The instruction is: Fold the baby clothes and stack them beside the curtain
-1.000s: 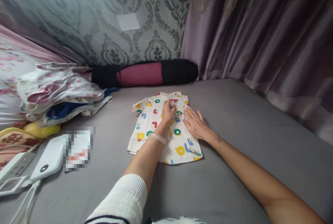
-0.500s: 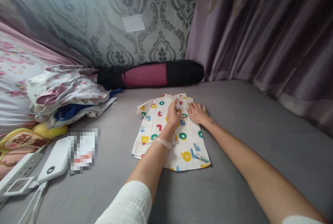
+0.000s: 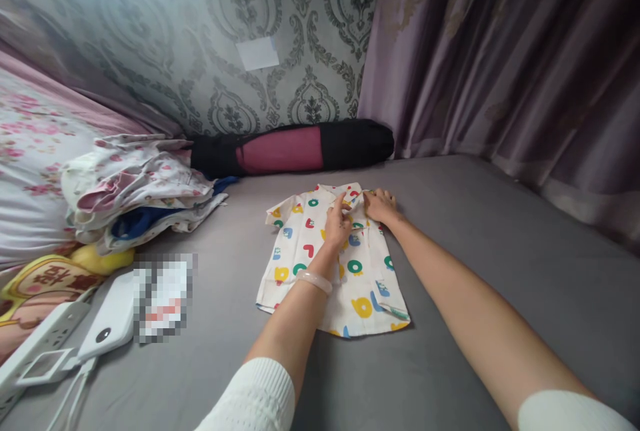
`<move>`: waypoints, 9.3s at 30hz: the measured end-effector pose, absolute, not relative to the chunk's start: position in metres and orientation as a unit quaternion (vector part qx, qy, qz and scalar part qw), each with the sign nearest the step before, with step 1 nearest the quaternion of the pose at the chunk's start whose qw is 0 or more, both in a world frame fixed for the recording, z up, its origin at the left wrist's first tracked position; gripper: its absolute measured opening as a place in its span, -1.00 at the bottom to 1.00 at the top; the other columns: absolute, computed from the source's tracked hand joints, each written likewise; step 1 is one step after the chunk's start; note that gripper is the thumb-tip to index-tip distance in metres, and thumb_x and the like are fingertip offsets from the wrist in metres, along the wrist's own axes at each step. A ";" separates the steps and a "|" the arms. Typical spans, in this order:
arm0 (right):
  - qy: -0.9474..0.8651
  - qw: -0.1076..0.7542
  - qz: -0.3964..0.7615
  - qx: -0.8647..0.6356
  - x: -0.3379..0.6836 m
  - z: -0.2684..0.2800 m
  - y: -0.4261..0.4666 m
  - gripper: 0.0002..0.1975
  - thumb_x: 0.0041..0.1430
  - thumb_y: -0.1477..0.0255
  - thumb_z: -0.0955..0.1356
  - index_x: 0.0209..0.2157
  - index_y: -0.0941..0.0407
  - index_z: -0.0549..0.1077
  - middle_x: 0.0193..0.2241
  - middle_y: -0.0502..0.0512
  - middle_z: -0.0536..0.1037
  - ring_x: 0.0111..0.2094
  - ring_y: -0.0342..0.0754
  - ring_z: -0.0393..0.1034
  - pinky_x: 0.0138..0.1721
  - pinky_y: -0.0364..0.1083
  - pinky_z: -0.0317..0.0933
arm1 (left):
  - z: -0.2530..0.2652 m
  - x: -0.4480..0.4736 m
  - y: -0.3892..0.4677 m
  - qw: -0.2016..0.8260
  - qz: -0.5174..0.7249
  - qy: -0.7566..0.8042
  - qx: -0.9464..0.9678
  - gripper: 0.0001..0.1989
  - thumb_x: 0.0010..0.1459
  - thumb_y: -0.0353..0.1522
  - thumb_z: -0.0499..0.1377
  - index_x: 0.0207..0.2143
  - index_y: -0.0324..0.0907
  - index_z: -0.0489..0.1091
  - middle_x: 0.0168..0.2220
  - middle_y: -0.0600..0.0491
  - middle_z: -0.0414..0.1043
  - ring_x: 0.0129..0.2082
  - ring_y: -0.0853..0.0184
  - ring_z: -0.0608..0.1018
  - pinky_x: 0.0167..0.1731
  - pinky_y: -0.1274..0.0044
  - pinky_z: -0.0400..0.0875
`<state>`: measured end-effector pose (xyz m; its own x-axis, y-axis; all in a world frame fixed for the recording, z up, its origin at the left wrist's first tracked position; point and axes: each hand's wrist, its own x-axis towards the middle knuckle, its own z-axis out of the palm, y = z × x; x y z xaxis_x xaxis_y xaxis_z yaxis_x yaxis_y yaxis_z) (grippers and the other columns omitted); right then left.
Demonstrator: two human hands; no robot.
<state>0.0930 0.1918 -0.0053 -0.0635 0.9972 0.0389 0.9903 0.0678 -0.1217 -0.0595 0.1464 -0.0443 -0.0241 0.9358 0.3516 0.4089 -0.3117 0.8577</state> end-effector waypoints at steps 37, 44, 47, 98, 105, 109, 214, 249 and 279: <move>-0.701 0.101 0.054 -0.704 0.035 -0.026 0.179 -0.31 0.34 0.18 0.03 0.30 0.40 0.03 0.34 0.36 -0.01 0.34 0.16 -0.22 0.28 0.11 -0.31 | -0.038 -0.067 0.149 0.325 0.531 0.591 0.512 -0.66 0.07 -0.56 -0.03 -0.08 -0.26 0.25 -0.19 -0.03 0.40 -0.16 0.34 0.47 -0.06 0.47 0.35; -0.720 0.125 0.081 -0.678 0.042 -0.027 0.183 -0.36 0.33 0.23 0.03 0.29 0.34 0.08 0.34 0.32 -0.01 0.35 0.13 -0.20 0.29 0.12 -0.29 | -0.020 -0.106 0.091 0.277 0.295 0.572 0.714 -0.61 0.03 -0.51 0.08 -0.03 -0.26 0.29 -0.07 -0.12 0.35 -0.04 0.21 0.42 0.02 0.35 0.32; -0.730 0.115 0.104 -0.666 0.045 -0.024 0.179 -0.36 0.33 0.22 0.03 0.31 0.30 0.03 0.36 0.30 -0.05 0.35 0.12 -0.23 0.29 0.14 -0.29 | -0.011 -0.135 0.057 0.223 0.229 0.509 0.799 -0.59 0.05 -0.47 0.10 0.01 -0.24 0.27 0.00 -0.15 0.31 0.06 0.16 0.36 0.10 0.30 0.27; -0.748 0.123 0.037 -0.652 0.029 0.014 0.146 -0.49 0.38 0.27 0.01 0.00 0.18 0.44 0.01 0.28 0.47 0.06 0.14 0.30 0.08 0.03 0.10 | -0.023 -0.199 -0.012 0.024 0.245 0.513 0.823 -0.64 0.30 -0.24 0.02 0.08 -0.16 0.31 0.15 -0.13 0.32 0.23 0.10 0.28 0.18 0.23 0.23; -0.711 0.133 0.042 -0.689 0.028 0.002 0.190 -0.45 0.36 0.25 0.00 0.14 0.21 0.33 0.17 0.31 0.33 0.22 0.15 0.14 0.18 0.08 -0.01 | -0.025 -0.199 -0.013 0.035 0.194 0.533 0.823 -0.62 0.32 -0.21 -0.03 0.11 -0.12 0.27 0.21 -0.11 0.26 0.25 0.09 0.26 0.20 0.21 0.21; -0.717 0.097 0.050 -0.689 0.026 -0.020 0.192 -0.34 0.35 0.16 -0.01 0.29 0.30 0.08 0.33 0.34 0.04 0.34 0.18 -0.17 0.27 0.18 -0.23 | -0.025 -0.199 -0.013 0.040 0.194 0.539 0.819 -0.62 0.31 -0.21 -0.03 0.11 -0.12 0.27 0.20 -0.12 0.26 0.25 0.09 0.26 0.20 0.20 0.20; -0.662 0.336 0.191 -0.642 -0.023 0.022 0.194 -0.74 0.02 0.45 0.36 -0.19 0.12 0.53 -0.23 0.10 0.61 -0.23 -0.03 0.47 -0.21 -0.15 0.27 | 0.009 -0.188 -0.024 0.305 0.428 0.617 0.586 -0.82 0.11 -0.28 0.13 -0.38 -0.20 0.45 -0.56 0.14 0.35 -0.53 0.45 0.34 -0.50 0.61 0.21; -0.830 0.135 0.098 -0.532 -0.023 0.004 0.153 -0.62 0.27 0.15 0.22 -0.18 0.06 0.57 -0.11 0.13 0.51 -0.06 0.01 0.37 0.00 -0.11 0.13 | -0.010 -0.188 -0.028 0.100 0.282 0.552 0.778 -0.79 0.23 -0.32 0.09 -0.14 -0.02 0.49 0.02 0.02 0.47 0.07 0.19 0.35 0.02 0.33 0.22; -0.824 0.024 0.105 -0.557 -0.072 -0.012 0.201 -0.36 0.34 0.29 -0.05 0.34 0.31 -0.02 0.37 0.24 -0.09 0.37 0.04 -0.28 0.32 0.08 -0.32 | -0.014 -0.188 -0.026 0.093 0.306 0.537 0.781 -0.81 0.28 -0.39 0.02 -0.20 -0.08 0.43 -0.06 0.06 0.50 0.01 0.17 0.36 -0.05 0.32 0.21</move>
